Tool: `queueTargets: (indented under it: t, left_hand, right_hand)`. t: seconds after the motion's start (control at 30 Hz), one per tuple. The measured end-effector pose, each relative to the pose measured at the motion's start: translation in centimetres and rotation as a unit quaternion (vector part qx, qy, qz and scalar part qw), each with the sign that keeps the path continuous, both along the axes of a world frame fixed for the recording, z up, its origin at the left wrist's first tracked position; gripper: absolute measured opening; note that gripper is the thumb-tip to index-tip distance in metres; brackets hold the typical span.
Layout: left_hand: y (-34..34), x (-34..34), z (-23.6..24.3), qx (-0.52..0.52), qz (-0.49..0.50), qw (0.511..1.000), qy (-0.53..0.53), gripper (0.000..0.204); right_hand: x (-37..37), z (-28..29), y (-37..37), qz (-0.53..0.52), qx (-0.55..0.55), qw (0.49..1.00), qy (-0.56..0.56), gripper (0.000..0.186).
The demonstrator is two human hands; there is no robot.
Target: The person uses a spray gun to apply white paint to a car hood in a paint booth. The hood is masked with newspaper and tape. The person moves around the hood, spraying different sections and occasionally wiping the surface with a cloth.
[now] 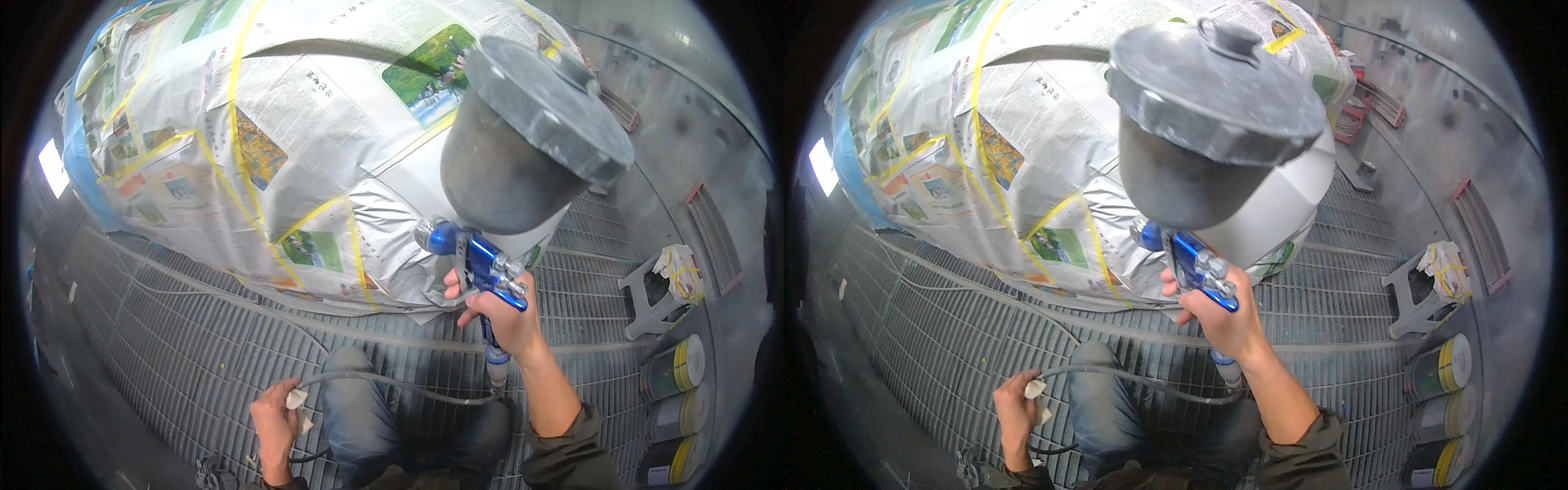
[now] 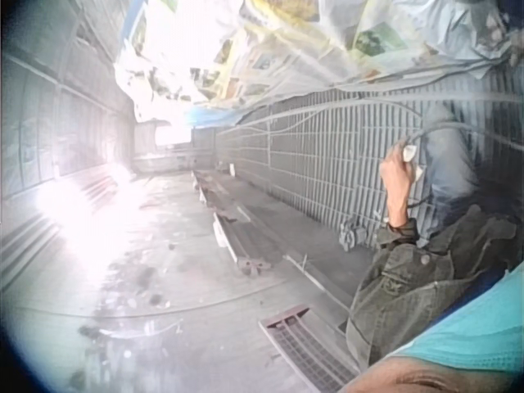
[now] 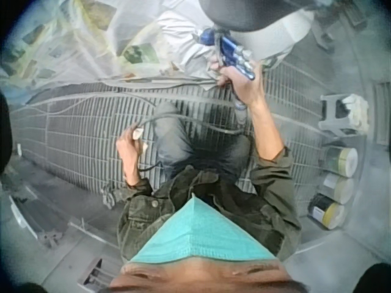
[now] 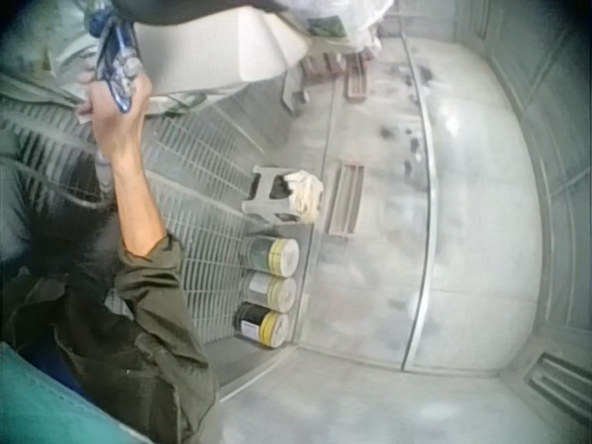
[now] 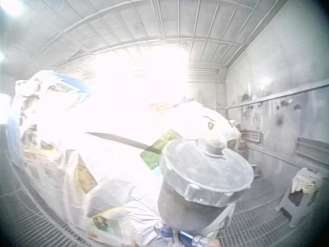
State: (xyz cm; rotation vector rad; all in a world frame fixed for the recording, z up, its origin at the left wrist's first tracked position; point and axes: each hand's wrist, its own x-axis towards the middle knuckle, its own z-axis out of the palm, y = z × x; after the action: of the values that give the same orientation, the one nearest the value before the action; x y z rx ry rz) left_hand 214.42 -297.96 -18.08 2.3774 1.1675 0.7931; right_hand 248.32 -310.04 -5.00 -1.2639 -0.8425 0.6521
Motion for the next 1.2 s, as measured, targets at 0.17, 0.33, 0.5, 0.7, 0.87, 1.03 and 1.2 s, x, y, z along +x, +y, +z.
queueTargets:
  t: [0.17, 0.33, 0.5, 0.7, 0.87, 1.03, 1.2]
  left_hand:
    - [0.0, -0.7, -0.1, 0.001, -0.017, 1.000, 0.004, 0.040]
    - [1.0, -2.0, 0.6, -0.013, -0.022, 1.000, -0.013, 0.042]
    - [2.7, -4.6, 1.5, 0.032, 0.019, 0.997, -0.061, 0.036]
    - [4.3, -8.4, 1.6, 0.063, 0.106, 0.991, -0.055, 0.028]
    - [4.1, -10.2, 2.0, 0.095, 0.115, 0.988, -0.048, 0.030]
    - [2.8, -8.2, 2.4, 0.071, 0.099, 0.992, -0.015, 0.031]
    - [2.2, -5.3, 1.6, 0.051, 0.055, 0.997, 0.023, 0.030]
  right_hand:
    - [0.2, -2.3, -4.1, -0.045, 0.020, 0.997, 0.057, 0.043]
    - [0.1, -4.7, -8.0, -0.210, 0.029, 0.969, 0.131, 0.029]
    - [1.2, -5.4, -8.3, -0.232, 0.027, 0.950, 0.207, 0.025]
    - [1.1, -2.5, -5.0, -0.082, 0.119, 0.959, 0.243, 0.027]
    - [2.4, -4.6, -3.8, -0.075, 0.145, 0.951, 0.263, 0.022]
    - [4.6, -12.3, -6.8, -0.204, 0.090, 0.919, 0.324, 0.019]
    - [6.6, -22.5, -10.5, -0.346, 0.010, 0.857, 0.382, 0.019]
